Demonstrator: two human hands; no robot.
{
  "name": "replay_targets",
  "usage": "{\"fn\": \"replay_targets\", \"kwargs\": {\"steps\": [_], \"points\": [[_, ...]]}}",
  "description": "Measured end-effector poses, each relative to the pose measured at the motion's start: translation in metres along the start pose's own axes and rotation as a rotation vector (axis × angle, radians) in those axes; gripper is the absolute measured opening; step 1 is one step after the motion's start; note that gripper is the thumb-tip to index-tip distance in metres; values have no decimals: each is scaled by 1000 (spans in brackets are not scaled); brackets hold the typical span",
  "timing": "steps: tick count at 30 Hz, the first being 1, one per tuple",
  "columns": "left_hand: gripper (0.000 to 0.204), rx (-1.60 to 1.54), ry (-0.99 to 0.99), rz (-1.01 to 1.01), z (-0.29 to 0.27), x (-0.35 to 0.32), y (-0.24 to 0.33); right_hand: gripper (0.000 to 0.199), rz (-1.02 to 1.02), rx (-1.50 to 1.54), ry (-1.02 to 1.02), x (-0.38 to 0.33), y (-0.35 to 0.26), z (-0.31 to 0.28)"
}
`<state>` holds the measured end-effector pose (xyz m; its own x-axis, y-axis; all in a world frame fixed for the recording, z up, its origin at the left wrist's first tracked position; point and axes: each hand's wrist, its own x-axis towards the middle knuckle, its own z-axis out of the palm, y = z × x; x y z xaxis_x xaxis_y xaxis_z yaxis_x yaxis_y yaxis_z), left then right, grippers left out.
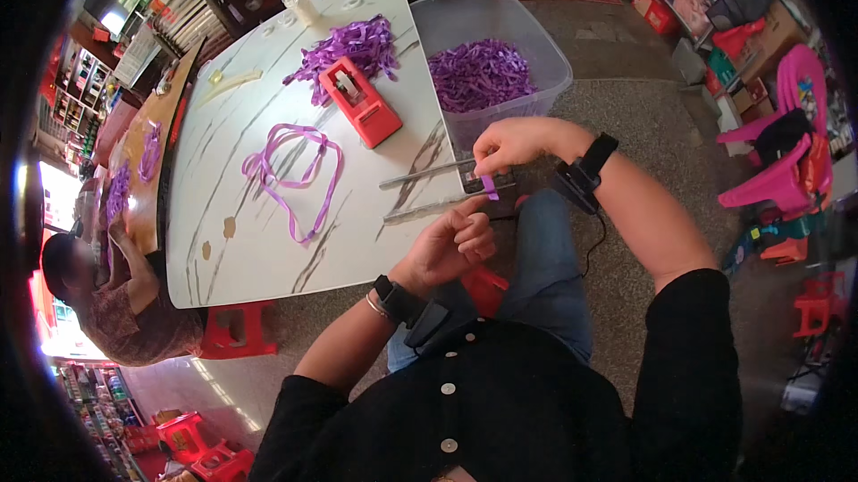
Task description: Measuring, cutting, and tying purple ribbon into decorative bows.
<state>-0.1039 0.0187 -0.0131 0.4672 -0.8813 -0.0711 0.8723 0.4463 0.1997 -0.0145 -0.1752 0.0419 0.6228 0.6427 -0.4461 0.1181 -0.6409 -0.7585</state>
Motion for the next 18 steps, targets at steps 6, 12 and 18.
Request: {"fn": "replay_targets", "kwargs": {"steps": [6, 12, 18], "points": [[30, -6, -10, 2, -4, -1, 0, 26, 77, -235, 8, 7, -10, 0], [32, -27, -28, 0, -5, -1, 1, 24, 216, -384, -2, 14, -19, -1], [32, -6, 2, 6, -3, 1, 0, 34, 269, -658, 154, 8, -22, 8]]}}
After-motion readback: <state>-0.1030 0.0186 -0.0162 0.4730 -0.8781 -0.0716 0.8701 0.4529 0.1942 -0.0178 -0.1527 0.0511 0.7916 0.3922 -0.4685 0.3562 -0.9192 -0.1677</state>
